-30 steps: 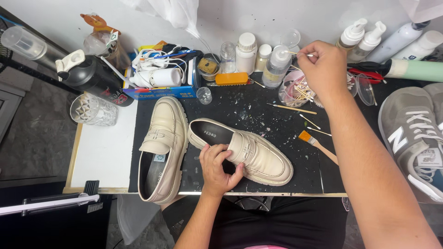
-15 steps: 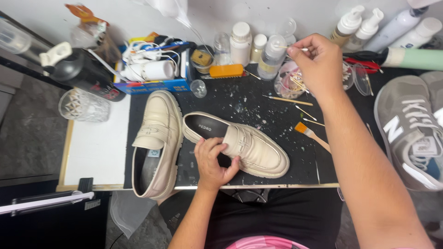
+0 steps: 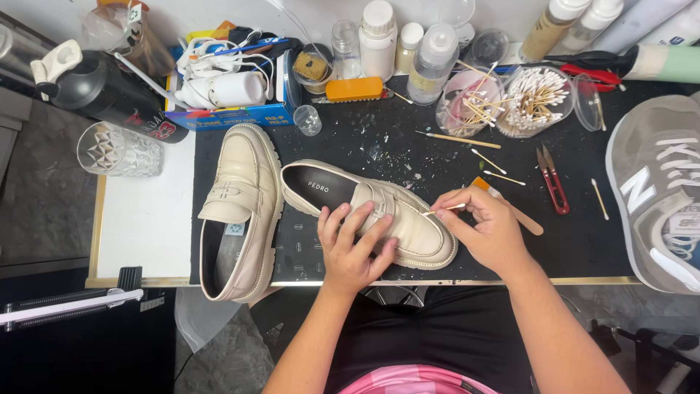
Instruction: The person cleans a beige loafer-style shoe using a cotton swab. They meticulously wipe the seams, the sole edge, and the upper leather surface. The person rotates the shoe to access different areas and occasionally dips the swab into a container of liquid.
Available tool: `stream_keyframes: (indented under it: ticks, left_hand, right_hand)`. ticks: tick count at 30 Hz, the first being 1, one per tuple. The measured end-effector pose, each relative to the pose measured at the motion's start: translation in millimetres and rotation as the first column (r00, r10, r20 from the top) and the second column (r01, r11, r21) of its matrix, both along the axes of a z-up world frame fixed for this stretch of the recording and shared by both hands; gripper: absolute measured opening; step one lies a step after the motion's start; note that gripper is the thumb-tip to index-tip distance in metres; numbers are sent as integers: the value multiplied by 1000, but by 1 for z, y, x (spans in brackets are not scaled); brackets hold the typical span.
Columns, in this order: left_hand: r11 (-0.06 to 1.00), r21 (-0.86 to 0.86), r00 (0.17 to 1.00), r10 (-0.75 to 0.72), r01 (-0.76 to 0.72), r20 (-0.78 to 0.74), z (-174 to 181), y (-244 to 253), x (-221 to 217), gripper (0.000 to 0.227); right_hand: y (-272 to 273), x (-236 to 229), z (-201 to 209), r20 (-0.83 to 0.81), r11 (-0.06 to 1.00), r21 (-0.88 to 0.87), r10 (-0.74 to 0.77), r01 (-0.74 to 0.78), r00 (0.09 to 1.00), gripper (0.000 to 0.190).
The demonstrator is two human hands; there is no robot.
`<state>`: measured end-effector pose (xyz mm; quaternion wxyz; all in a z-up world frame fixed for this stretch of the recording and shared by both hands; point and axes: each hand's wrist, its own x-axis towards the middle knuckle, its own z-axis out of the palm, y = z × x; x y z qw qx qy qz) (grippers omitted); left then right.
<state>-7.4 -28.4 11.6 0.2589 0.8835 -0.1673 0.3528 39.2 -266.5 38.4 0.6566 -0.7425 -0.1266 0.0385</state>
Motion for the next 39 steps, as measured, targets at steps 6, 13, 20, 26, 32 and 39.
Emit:
stream_keyframes:
  ticks: [6, 13, 20, 26, 32, 39]
  left_hand:
    - [1000, 13, 1000, 11, -11, -8, -3, 0, 0, 35]
    - [1000, -9, 1000, 13, -13, -27, -6, -1, 0, 37]
    - [1000, -12, 1000, 11, -11, -20, -8, 1, 1, 37]
    - [1000, -15, 1000, 4, -5, -31, -8, 1, 2, 37]
    - [1000, -30, 999, 1, -2, -39, -10, 1, 1, 37]
    - [1000, -16, 999, 5, -6, -39, -11, 2, 2, 37]
  right_hand:
    - [18, 17, -3, 38, 997, -68, 43, -40, 998, 6]
    - [25, 32, 15, 69, 971, -203, 144, -128, 987, 8]
    - [-16, 9, 45, -40, 867, -478, 139, -142, 989, 8]
    - [-10, -1, 44, -17, 896, -413, 172, -164, 985, 13]
    - [-15, -4, 33, -116, 911, -370, 146, -179, 983, 11]
    - [-21, -17, 5, -76, 979, -145, 135, -145, 988, 9]
